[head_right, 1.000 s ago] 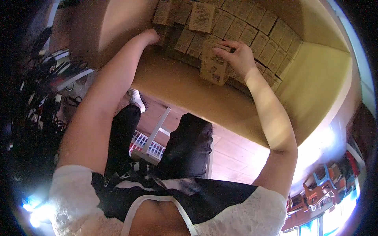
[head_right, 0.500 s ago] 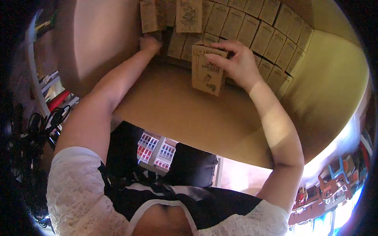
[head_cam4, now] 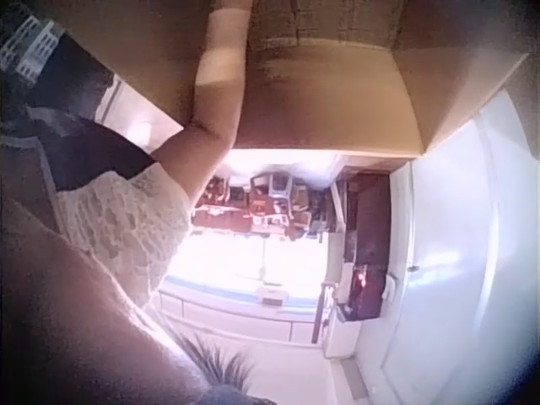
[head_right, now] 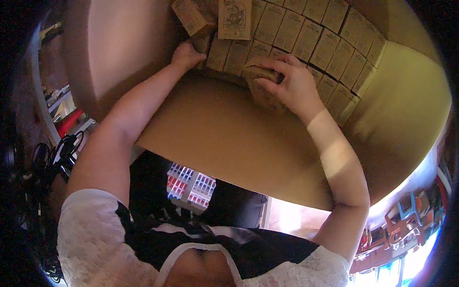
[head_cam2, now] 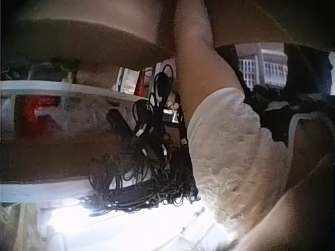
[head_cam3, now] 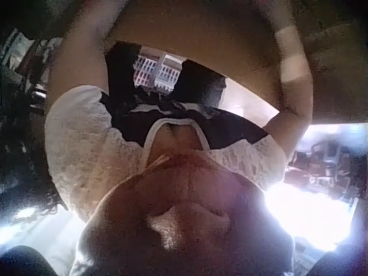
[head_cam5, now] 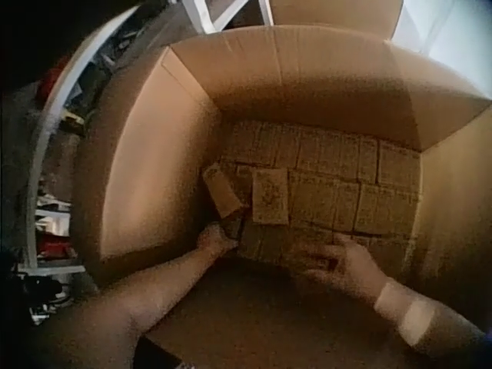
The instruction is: The person folds flat cardboard boxes into their assembled form by hand, then inserts light cords with sockets into them, and packs the assembled boxes.
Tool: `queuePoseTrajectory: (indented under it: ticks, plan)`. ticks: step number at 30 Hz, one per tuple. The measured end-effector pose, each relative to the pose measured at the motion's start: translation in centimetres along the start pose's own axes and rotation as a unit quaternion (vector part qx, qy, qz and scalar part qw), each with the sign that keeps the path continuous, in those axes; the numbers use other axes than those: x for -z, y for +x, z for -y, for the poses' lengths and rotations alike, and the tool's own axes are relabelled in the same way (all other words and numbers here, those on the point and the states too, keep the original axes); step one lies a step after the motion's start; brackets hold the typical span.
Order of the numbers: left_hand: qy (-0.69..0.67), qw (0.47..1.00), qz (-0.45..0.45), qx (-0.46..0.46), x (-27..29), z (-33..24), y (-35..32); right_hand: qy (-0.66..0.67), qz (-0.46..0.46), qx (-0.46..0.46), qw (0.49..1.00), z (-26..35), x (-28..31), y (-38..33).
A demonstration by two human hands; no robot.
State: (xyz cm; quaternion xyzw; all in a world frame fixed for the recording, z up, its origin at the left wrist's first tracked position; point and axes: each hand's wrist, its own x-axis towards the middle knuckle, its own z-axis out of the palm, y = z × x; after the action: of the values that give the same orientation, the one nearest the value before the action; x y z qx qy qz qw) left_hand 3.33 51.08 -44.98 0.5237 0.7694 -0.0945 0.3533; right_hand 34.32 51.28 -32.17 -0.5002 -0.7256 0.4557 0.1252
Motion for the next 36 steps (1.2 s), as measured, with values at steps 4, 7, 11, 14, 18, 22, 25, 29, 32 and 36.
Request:
queuePoseTrajectory:
  ticks: [4, 7, 11, 14, 18, 22, 25, 29, 32, 36]
  plan:
    - [-0.163, 0.977, 0.053, -0.124, -2.5, 3.9, 2.5, 0.051, -0.032, 0.025, 0.998, -0.9, -0.8, 0.4]
    - [-0.267, 0.945, 0.184, 0.043, -0.3, 4.0, 4.0, 0.046, -0.008, 0.016, 0.999, -0.5, -1.0, 0.3]
    - [-0.118, 0.947, 0.217, 0.205, 3.0, 2.6, 6.1, 0.037, 0.007, 0.008, 0.999, -0.2, -1.2, 0.2]
    - [-0.627, 0.744, -0.132, 0.189, 4.9, -4.0, 2.2, 0.067, -0.007, -0.017, 0.998, -0.3, -0.5, -0.5]
    - [-0.485, 0.824, -0.293, -0.003, 4.0, -5.3, 5.0, 0.031, -0.011, 0.017, 0.999, -0.5, -1.1, 0.2]
    - [-0.260, 0.964, -0.044, 0.036, 7.6, -2.3, 5.4, 0.006, -0.038, 0.048, 0.998, -0.8, -0.9, 0.6]
    - [0.067, 0.997, -0.009, 0.029, 9.9, -3.5, 0.0, 0.028, -0.007, -0.016, 0.999, -0.3, 0.0, -0.2]
    - [0.079, 0.992, 0.023, 0.091, 7.2, -2.4, -1.4, 0.018, -0.038, 0.046, 0.998, -0.1, -0.9, 0.0]
    - [0.007, 0.993, -0.003, 0.117, 4.3, -0.5, -1.0, 0.040, -0.010, 0.029, 0.999, 0.4, -1.1, 0.0]
    - [-0.045, 0.996, -0.081, 0.018, 3.7, 0.4, -1.5, 0.040, 0.001, 0.024, 0.999, 0.9, -1.2, 0.2]
